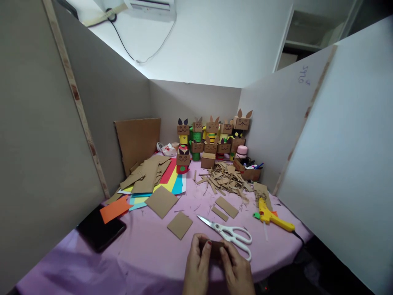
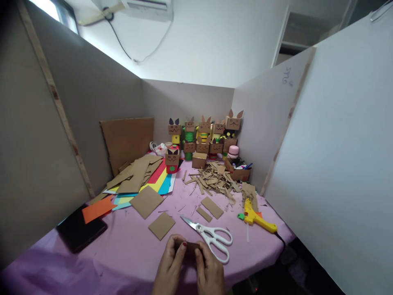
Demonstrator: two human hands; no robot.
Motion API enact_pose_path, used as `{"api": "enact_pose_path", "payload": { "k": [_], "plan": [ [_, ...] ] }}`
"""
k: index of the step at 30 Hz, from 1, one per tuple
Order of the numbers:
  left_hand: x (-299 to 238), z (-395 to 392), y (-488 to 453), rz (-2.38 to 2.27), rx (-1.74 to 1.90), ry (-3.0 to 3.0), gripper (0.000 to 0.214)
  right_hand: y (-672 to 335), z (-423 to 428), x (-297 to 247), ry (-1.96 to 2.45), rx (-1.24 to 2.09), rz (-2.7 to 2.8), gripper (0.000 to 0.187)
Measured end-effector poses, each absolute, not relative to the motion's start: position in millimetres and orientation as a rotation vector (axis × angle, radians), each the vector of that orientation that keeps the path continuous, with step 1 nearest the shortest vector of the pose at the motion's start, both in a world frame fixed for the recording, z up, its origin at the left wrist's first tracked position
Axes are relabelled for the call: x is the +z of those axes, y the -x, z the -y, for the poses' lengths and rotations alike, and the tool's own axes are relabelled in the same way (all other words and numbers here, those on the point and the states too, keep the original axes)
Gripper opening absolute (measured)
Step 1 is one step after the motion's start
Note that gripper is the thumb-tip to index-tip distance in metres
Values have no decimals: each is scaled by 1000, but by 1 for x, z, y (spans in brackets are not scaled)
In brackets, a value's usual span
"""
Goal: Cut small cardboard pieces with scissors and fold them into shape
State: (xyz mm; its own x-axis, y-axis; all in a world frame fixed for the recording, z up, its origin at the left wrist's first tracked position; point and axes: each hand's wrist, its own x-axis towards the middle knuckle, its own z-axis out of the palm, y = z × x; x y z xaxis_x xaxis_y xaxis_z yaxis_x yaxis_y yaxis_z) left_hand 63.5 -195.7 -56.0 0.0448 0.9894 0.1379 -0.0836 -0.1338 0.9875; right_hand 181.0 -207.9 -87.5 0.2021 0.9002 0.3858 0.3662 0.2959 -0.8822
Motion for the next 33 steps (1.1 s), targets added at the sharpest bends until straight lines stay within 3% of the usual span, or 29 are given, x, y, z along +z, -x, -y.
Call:
{"api": "enact_pose_path", "payload": {
  "k": [21,33],
  "plan": [
    [-65,183,-61,-994,1242,-1305,19,-187,202,-99,1362,393,1556,34],
    [-44,185,-49,-667,1040,-1131,27,-184,211,-66,1157,1064,1270,38]
  ]
}}
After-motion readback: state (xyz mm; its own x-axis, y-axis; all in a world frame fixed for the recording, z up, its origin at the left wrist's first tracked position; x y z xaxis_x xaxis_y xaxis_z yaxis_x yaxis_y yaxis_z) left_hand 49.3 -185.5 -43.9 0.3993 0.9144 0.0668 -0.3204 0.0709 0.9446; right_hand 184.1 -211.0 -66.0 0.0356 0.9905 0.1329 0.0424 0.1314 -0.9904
